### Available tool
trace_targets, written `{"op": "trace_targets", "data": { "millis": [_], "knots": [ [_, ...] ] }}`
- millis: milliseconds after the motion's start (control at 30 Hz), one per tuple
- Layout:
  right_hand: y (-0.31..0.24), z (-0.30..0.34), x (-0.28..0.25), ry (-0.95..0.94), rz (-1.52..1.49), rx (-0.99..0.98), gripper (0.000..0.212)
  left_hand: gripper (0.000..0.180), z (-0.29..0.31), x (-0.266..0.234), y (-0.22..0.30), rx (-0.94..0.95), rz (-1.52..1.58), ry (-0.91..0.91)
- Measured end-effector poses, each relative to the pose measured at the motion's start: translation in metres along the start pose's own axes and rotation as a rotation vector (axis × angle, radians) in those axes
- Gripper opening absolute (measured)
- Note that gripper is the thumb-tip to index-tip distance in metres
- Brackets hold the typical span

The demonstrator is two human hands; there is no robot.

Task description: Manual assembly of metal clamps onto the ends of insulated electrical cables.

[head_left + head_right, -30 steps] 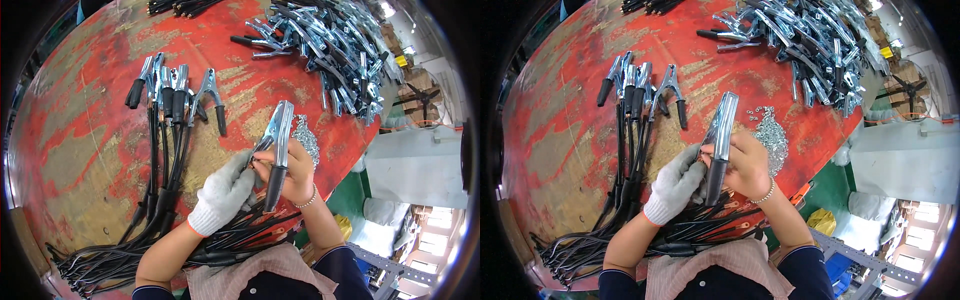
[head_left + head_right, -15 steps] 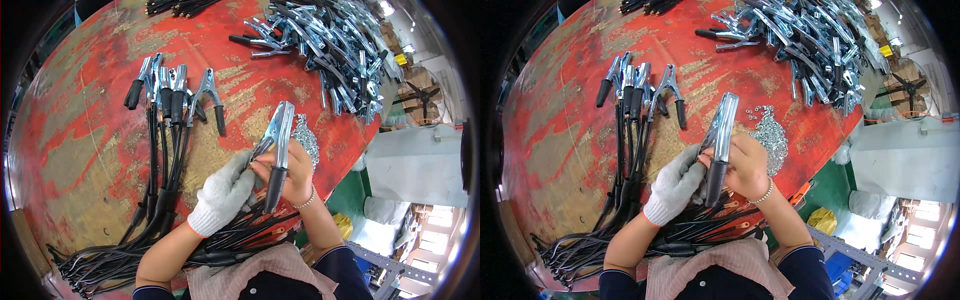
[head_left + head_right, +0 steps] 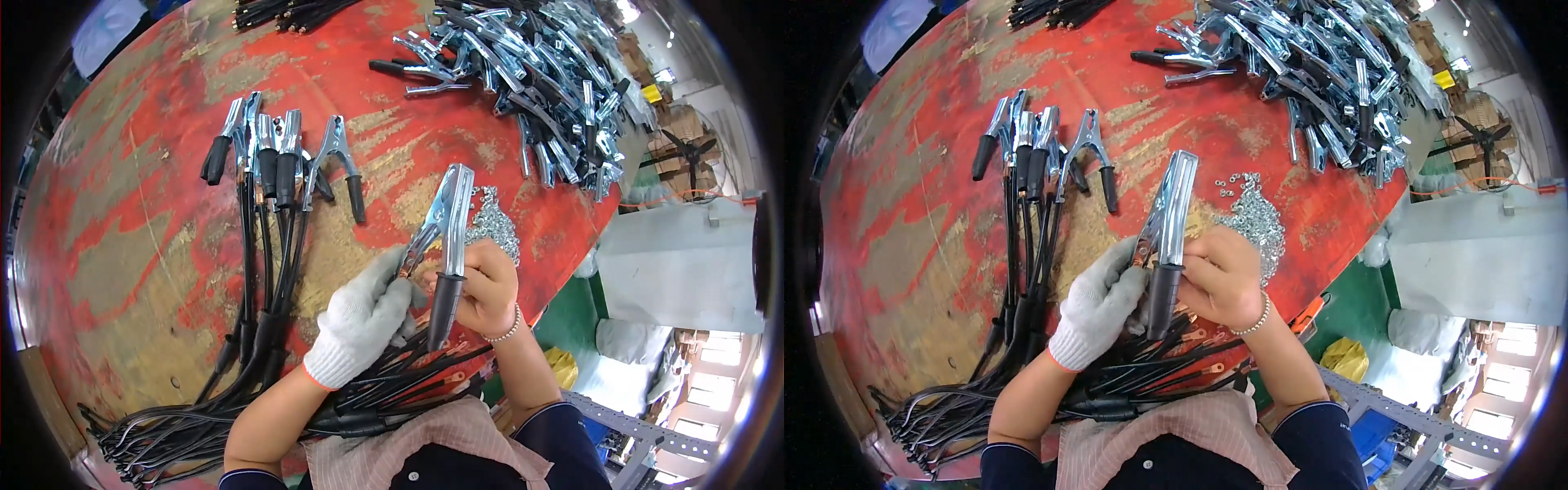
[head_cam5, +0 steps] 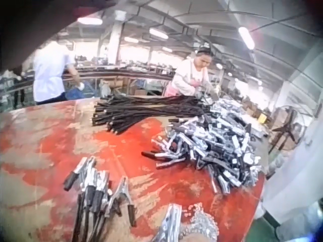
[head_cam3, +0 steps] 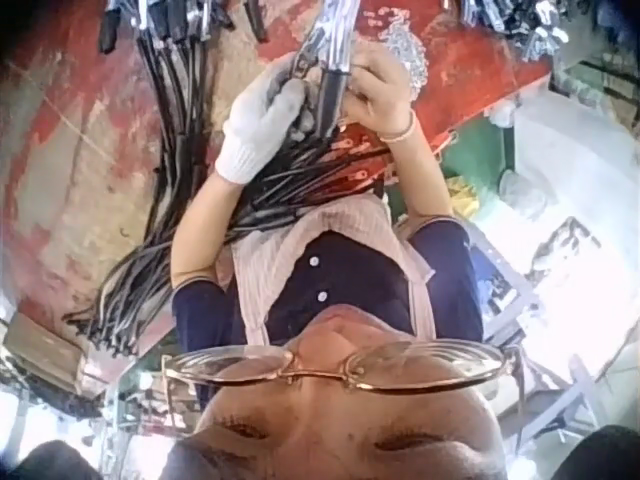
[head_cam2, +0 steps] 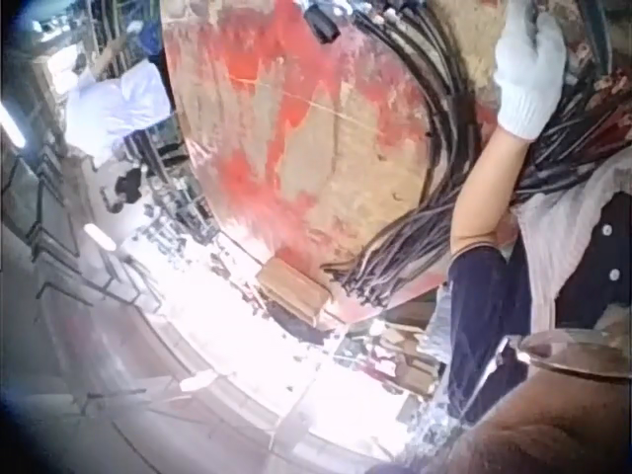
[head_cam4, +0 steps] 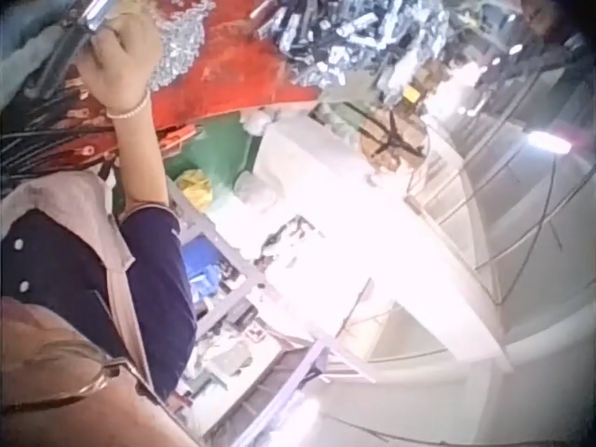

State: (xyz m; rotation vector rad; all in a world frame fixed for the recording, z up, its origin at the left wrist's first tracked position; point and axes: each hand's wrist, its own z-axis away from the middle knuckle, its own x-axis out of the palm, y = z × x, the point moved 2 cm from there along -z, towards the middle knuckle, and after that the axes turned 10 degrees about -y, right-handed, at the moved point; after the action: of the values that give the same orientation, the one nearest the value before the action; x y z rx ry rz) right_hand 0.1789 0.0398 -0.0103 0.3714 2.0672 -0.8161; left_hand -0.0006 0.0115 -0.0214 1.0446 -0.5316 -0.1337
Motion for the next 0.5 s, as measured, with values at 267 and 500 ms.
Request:
{"op": "trace_targets", "data": {
  "millis": [267,500],
  "knots": [
    [-0.001,0.001,0.001,-0.022,-0.01,-0.016,0.027,0.041,0.0,0.001,-0.003,0.069,-0.04,0.022],
    [0.009,0.002,-0.015,0.098,-0.024,0.091,0.016,0.043,0.002,-0.023,0.001,0.288,-0.263,0.235]
  ]
}}
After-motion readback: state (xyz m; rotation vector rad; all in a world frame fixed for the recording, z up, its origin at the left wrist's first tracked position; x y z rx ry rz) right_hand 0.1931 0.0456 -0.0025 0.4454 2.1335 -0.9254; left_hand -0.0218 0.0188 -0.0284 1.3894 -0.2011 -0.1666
